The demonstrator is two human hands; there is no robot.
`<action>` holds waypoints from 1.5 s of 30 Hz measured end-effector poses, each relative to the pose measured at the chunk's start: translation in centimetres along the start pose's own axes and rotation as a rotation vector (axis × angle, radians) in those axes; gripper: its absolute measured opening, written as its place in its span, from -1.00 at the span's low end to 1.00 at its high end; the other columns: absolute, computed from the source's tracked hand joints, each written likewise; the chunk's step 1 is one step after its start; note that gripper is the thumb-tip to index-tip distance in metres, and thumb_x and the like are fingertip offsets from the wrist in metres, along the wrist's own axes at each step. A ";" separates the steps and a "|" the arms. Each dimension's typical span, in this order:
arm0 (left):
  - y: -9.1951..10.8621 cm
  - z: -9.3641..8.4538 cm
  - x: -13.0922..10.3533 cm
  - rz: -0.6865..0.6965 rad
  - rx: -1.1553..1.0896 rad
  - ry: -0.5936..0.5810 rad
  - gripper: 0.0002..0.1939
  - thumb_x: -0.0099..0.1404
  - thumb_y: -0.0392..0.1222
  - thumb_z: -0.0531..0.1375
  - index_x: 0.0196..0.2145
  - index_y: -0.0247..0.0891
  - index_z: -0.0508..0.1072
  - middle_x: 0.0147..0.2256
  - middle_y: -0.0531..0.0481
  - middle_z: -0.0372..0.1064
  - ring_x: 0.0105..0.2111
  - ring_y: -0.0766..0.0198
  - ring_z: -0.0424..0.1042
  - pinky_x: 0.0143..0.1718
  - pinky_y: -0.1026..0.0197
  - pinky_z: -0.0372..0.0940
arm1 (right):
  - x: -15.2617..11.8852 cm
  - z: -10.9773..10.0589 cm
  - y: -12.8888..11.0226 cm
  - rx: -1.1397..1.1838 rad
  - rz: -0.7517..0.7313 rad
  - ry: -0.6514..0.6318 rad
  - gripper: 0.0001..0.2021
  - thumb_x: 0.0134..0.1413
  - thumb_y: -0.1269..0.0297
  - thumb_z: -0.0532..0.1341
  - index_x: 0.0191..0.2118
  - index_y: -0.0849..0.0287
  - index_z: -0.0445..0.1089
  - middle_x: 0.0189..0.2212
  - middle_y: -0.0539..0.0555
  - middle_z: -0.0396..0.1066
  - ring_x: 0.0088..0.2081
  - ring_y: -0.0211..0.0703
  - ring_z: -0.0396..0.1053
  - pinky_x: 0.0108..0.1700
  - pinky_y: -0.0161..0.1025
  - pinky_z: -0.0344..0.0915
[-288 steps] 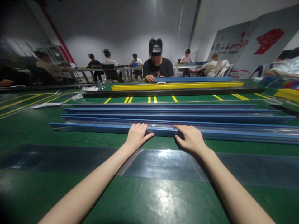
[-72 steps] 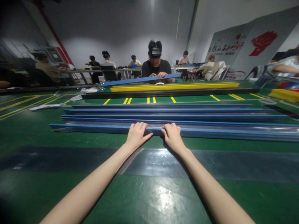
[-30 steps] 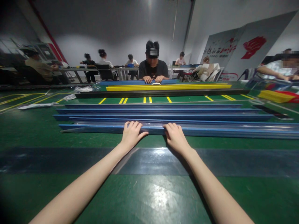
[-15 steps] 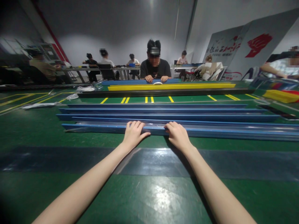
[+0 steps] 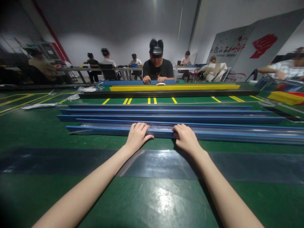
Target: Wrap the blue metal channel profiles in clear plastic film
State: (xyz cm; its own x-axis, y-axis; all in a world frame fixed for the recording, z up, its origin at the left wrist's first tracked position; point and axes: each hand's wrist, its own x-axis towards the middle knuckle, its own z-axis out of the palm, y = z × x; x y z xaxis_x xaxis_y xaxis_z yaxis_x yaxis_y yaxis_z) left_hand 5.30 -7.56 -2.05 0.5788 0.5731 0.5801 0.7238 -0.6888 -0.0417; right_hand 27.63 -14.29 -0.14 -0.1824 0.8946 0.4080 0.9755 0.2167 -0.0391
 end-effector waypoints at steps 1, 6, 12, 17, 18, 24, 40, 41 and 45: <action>0.0 0.0 0.0 0.000 0.004 -0.003 -0.60 0.10 0.08 0.19 -0.24 -0.28 0.35 -0.23 -0.07 0.37 -0.18 0.14 0.27 -0.16 0.11 0.06 | 0.0 0.1 0.0 0.017 -0.009 -0.001 -0.82 -0.05 0.46 0.01 -0.32 0.17 0.30 -0.36 0.10 0.37 -0.29 -0.10 0.24 -0.29 -0.24 0.11; 0.0 0.0 0.0 0.006 0.016 -0.020 -0.63 0.12 0.09 0.16 -0.27 -0.28 0.36 -0.23 -0.06 0.37 -0.19 0.15 0.27 -0.19 0.12 0.06 | 0.1 0.5 -0.3 0.005 -0.033 0.002 -0.79 0.06 0.23 0.04 -0.23 0.17 0.32 -0.29 0.11 0.40 -0.23 -0.08 0.27 -0.24 -0.22 0.09; 0.0 -0.2 0.0 0.005 0.025 -0.038 -0.64 0.13 0.09 0.15 -0.30 -0.28 0.35 -0.25 -0.06 0.37 -0.22 0.15 0.27 -0.22 0.13 0.06 | 0.5 1.0 -1.1 -0.019 -0.045 0.028 -0.72 0.13 0.13 -0.02 -0.24 0.18 0.34 -0.30 0.11 0.44 -0.25 -0.13 0.32 -0.23 -0.23 0.07; 0.1 -0.3 0.0 0.003 0.030 -0.048 -0.65 0.14 0.10 0.14 -0.32 -0.27 0.35 -0.29 -0.05 0.39 -0.25 0.15 0.28 -0.23 0.12 0.06 | 0.4 1.4 -1.2 -0.064 -0.051 0.038 -0.71 0.08 0.17 0.02 -0.16 0.18 0.35 -0.25 0.10 0.45 -0.22 -0.12 0.33 -0.23 -0.22 0.08; 0.1 -0.3 -0.1 0.001 0.028 -0.049 -0.65 0.14 0.10 0.14 -0.33 -0.26 0.35 -0.29 -0.05 0.39 -0.26 0.15 0.28 -0.23 0.12 0.06 | 0.3 1.5 -1.2 -0.061 -0.049 0.040 -0.70 0.08 0.17 0.03 -0.15 0.18 0.34 -0.24 0.09 0.45 -0.21 -0.13 0.34 -0.23 -0.22 0.09; 0.1 -0.3 -0.1 -0.009 0.038 -0.056 -0.65 0.16 0.11 0.11 -0.36 -0.26 0.35 -0.34 -0.06 0.39 -0.29 0.16 0.29 -0.28 0.14 0.06 | 0.2 1.6 -1.3 -0.072 -0.008 0.051 -0.66 0.07 0.15 0.02 -0.10 0.17 0.34 -0.18 0.08 0.45 -0.19 -0.12 0.37 -0.20 -0.23 0.14; 0.1 -0.2 -0.1 -0.010 0.053 -0.067 -0.62 0.18 0.14 0.08 -0.38 -0.27 0.35 -0.39 -0.05 0.39 -0.33 0.16 0.31 -0.32 0.15 0.04 | 0.1 1.7 -1.5 -0.101 -0.015 0.083 -0.61 0.08 0.13 0.01 -0.06 0.23 0.34 -0.13 0.12 0.43 -0.15 -0.08 0.38 -0.14 -0.19 0.22; 0.1 -0.2 -0.1 -0.011 0.054 -0.067 -0.63 0.17 0.14 0.08 -0.38 -0.27 0.35 -0.39 -0.05 0.39 -0.33 0.16 0.31 -0.32 0.15 0.05 | 0.1 1.7 -1.5 -0.100 -0.017 0.086 -0.60 0.08 0.14 0.01 -0.05 0.23 0.34 -0.13 0.13 0.43 -0.15 -0.08 0.38 -0.14 -0.19 0.22; 0.1 -0.3 -0.1 -0.012 0.054 -0.066 -0.63 0.18 0.13 0.09 -0.37 -0.27 0.35 -0.39 -0.06 0.38 -0.33 0.15 0.31 -0.32 0.14 0.04 | 0.0 1.9 -1.4 -0.092 -0.018 0.099 -0.61 0.06 0.15 0.02 -0.05 0.22 0.34 -0.14 0.15 0.43 -0.15 -0.08 0.38 -0.14 -0.18 0.23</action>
State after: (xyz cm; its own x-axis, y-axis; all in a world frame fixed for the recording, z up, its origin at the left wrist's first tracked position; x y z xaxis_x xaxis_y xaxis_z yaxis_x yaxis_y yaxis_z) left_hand 5.24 -7.84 -1.92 0.5923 0.6107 0.5256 0.7489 -0.6579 -0.0796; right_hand 26.02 -13.83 -1.78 -0.1917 0.8470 0.4958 0.9801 0.1920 0.0509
